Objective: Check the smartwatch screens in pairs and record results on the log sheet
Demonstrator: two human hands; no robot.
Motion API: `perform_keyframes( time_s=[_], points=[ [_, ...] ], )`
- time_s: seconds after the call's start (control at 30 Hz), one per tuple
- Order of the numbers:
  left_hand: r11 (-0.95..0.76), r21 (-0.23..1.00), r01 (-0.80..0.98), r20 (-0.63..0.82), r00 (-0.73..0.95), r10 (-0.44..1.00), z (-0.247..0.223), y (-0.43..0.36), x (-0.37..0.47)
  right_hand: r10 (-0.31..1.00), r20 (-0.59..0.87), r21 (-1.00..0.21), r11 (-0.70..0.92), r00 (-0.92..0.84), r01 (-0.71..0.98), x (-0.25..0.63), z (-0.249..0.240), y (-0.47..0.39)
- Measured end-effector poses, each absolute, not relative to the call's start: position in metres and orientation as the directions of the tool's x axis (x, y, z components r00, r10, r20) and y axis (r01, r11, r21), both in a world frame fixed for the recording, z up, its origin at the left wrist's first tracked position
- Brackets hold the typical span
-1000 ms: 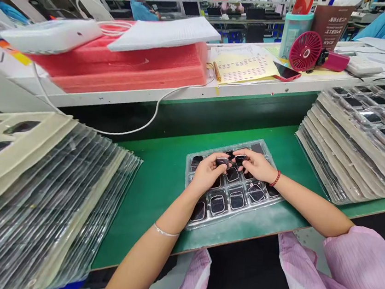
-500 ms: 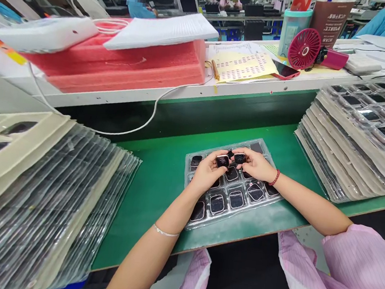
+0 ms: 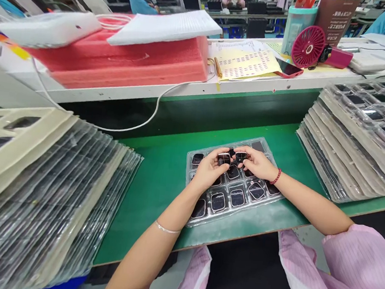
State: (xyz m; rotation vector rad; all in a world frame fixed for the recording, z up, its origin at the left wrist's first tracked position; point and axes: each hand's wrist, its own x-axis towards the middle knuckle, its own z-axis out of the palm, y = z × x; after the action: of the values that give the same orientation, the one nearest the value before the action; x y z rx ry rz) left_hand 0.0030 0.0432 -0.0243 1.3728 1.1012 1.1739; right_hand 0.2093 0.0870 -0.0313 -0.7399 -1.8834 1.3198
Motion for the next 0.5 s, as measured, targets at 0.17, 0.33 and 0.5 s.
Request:
perform_keyframes(
  time_s=[0.17,0.33,0.5],
  points=[
    [-0.09,0.995,0.051,0.084,0.112,0.99,-0.0223,0.042,0.0032,0.774,0.234,-0.948,0.315,-0.588,0.037,0.2089,-0.0329,0.0878],
    [-0.073,0.996,0.048,0.068,0.109,0.992,-0.0184,0.0407,0.0031,0.785,0.198,-0.963,0.268,-0.588,0.033,0.2083,-0.0308,0.0881],
    [-0.057,0.998,0.023,0.054,0.11,0.992,-0.0181,0.0418,0.0025,0.807,0.128,-0.986,0.166,-0.576,0.013,0.2081,-0.0287,0.0885]
  ],
)
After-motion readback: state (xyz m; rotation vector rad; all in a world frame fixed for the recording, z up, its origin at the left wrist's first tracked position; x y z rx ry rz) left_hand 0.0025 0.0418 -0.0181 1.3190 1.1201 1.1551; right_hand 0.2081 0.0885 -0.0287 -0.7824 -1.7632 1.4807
